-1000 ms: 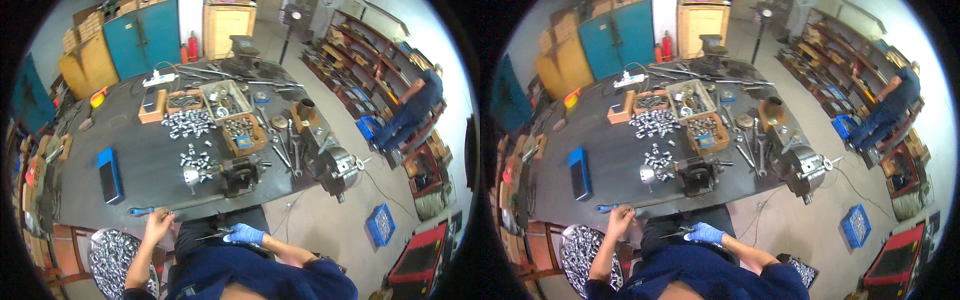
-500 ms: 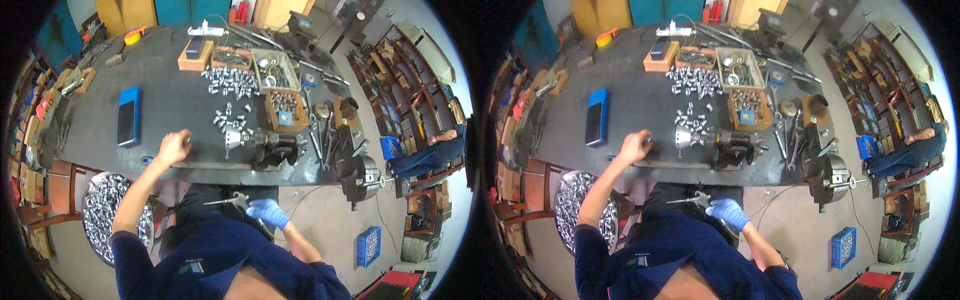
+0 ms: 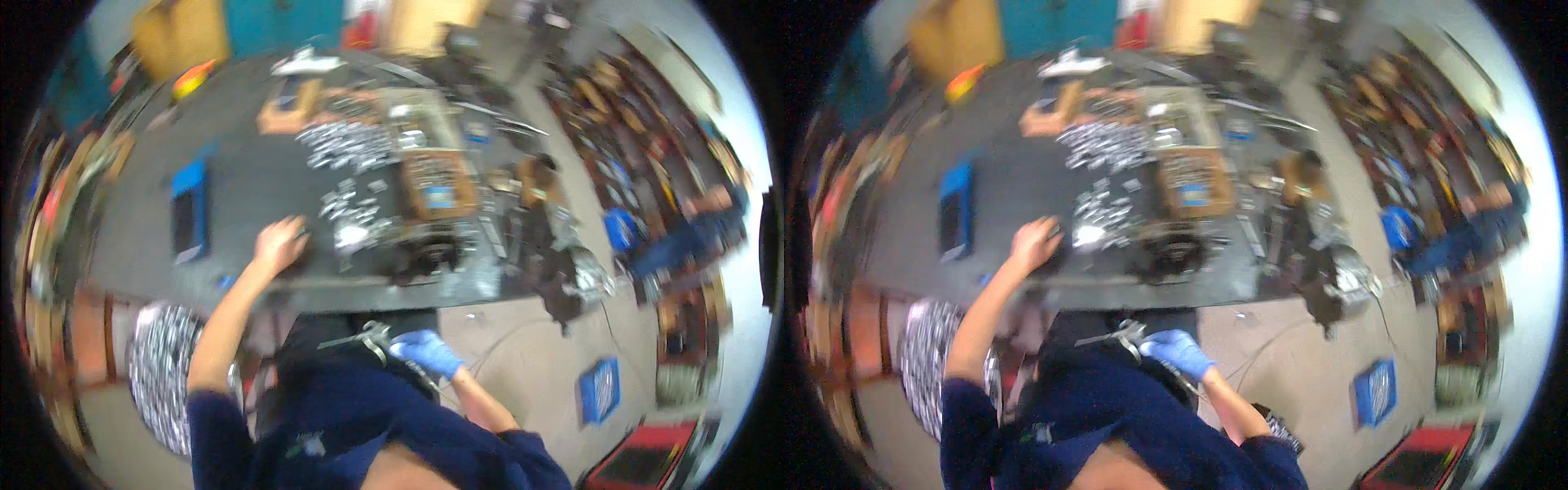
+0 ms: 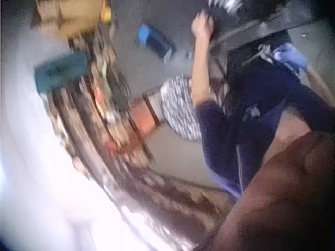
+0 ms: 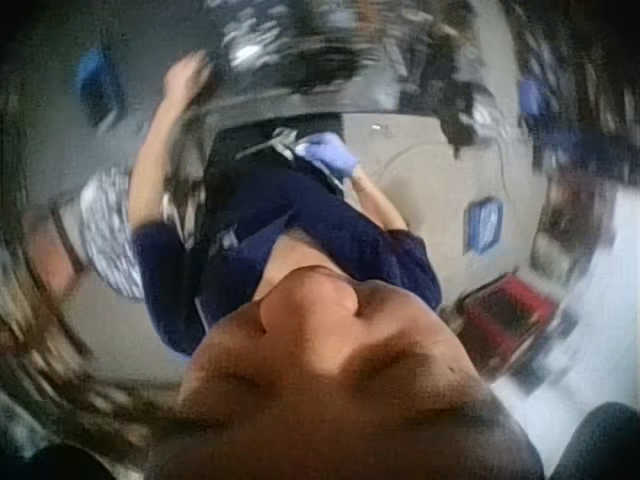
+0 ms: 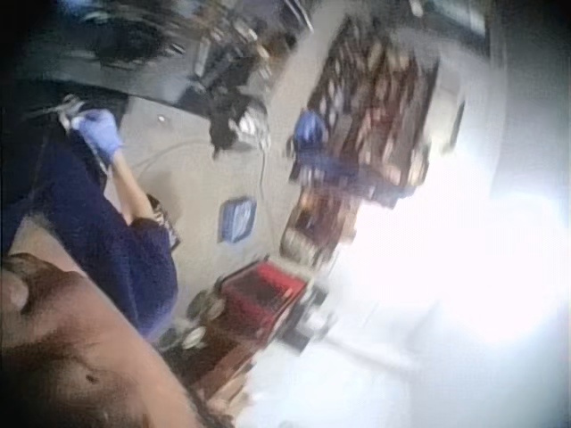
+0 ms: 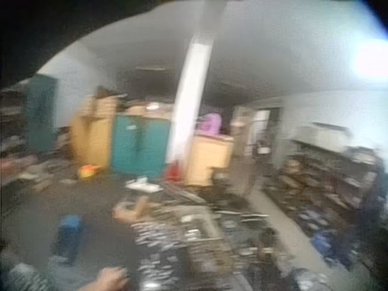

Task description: The person picks up metal bolts and small components from a table and a storage shelf, then fits a bolt into a larger metal assembly held in a vice.

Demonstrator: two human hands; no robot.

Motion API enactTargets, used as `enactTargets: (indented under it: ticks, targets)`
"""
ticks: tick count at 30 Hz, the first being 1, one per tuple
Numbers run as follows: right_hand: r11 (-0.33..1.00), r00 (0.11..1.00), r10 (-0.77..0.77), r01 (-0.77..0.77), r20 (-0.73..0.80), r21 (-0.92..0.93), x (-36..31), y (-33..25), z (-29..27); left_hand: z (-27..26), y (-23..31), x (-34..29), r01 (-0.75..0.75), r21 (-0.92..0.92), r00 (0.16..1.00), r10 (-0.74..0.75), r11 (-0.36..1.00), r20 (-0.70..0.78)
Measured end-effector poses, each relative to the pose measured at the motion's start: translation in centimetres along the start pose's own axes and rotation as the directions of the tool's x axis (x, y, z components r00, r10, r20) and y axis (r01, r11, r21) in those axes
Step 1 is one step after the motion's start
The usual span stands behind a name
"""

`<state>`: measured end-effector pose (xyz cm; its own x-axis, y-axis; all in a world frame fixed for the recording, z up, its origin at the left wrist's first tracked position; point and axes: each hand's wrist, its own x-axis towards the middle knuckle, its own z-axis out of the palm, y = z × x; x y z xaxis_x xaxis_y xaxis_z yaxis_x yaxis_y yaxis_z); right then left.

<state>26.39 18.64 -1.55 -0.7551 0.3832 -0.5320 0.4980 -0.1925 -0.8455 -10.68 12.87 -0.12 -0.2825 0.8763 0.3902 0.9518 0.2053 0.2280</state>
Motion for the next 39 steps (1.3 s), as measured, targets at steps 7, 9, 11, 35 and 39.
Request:
enactTargets:
  ticks: [7,9,11,35,39]
  targets:
    - [0.555,0.767,-0.593,0.61,0.245,-0.565,1.0,-10.4,5.7,-2.1,-2.8,-1.8,0.204,-0.051,0.976,-0.198,0.978,0.092]
    - [0.386,0.649,-0.672,0.718,0.357,-0.579,2.4,-14.0,7.5,-4.4,-1.7,-1.2,0.363,-0.146,0.927,-0.342,0.92,0.154]
    - [0.153,0.585,-0.737,0.633,0.339,-0.759,5.9,-14.2,10.2,-3.2,-7.4,-3.9,0.266,-0.595,0.951,-0.309,0.758,0.031]
    - [0.557,0.599,-0.758,0.8,0.259,-0.221,-2.2,-14.0,4.6,-13.3,-8.0,-11.8,0.37,-0.723,0.772,-0.626,0.584,-0.11]
    - [0.37,0.336,-0.928,0.881,-0.161,-0.296,-12.4,-18.4,-6.4,-13.6,-7.7,-13.6,0.409,-0.692,0.771,-0.631,0.595,-0.087]
